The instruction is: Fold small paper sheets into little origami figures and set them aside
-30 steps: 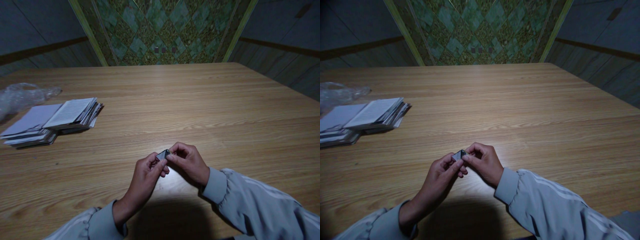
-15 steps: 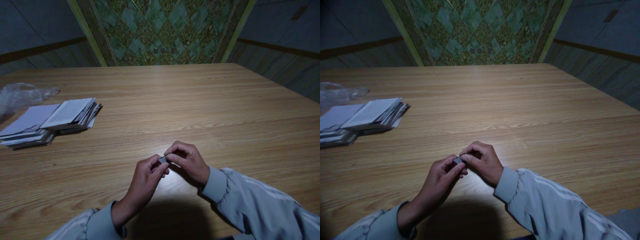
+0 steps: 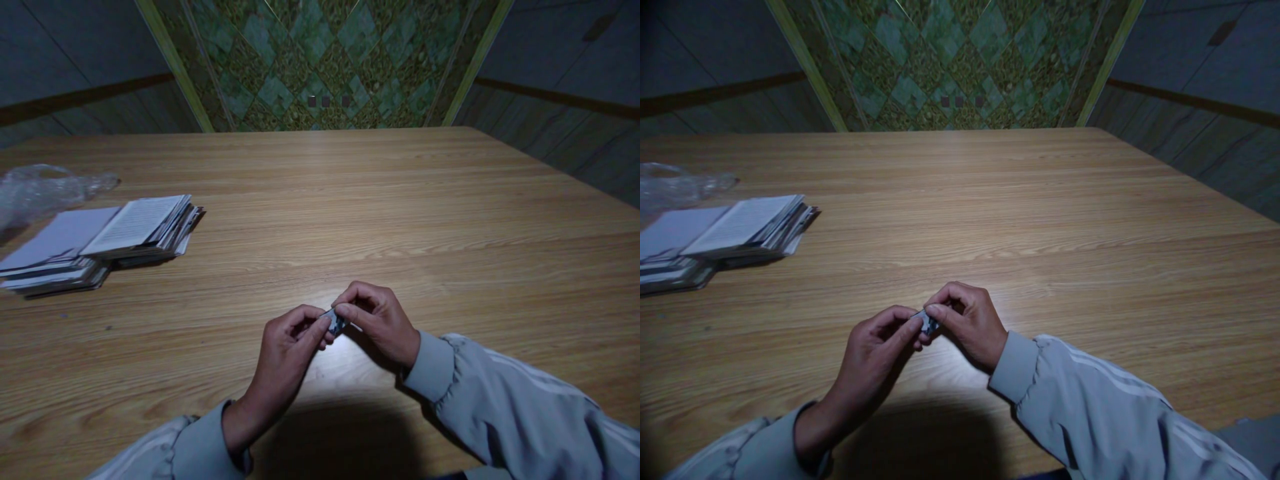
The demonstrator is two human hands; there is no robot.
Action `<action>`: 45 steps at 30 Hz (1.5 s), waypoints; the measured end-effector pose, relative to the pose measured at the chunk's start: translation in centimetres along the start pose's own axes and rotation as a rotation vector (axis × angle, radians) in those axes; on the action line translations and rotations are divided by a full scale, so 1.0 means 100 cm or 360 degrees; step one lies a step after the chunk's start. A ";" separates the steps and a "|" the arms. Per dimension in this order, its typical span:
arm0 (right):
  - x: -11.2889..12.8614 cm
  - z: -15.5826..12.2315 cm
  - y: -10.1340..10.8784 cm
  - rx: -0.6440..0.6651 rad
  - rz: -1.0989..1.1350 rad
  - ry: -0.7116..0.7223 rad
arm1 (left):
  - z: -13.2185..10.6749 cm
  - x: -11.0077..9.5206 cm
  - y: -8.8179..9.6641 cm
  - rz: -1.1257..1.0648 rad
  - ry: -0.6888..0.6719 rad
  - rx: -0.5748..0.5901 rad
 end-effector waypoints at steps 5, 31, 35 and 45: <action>0.001 -0.001 0.000 0.0037 -0.0013 0.0019 | -0.001 0.003 0.000 -0.0067 0.0025 0.0053; -0.002 0.001 0.005 0.0050 -0.0100 -0.0018 | 0.004 0.007 0.000 -0.0106 0.0168 0.0052; -0.002 0.004 0.007 0.0076 -0.0214 -0.0032 | 0.005 0.001 0.001 0.0101 -0.0013 0.0041; 0.021 0.004 -0.002 0.0233 -0.1075 0.0533 | 0.006 -0.013 0.008 0.0591 -0.0447 -0.0082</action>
Point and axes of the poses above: each hand's wrist, its own z-axis towards the middle knuckle, its own y-axis out of the back of the hand, x = y × z, the point moved 5 cm from there along z, towards the middle knuckle, and after that the axes turned 7 degrees about z, right-handed, at the moved point
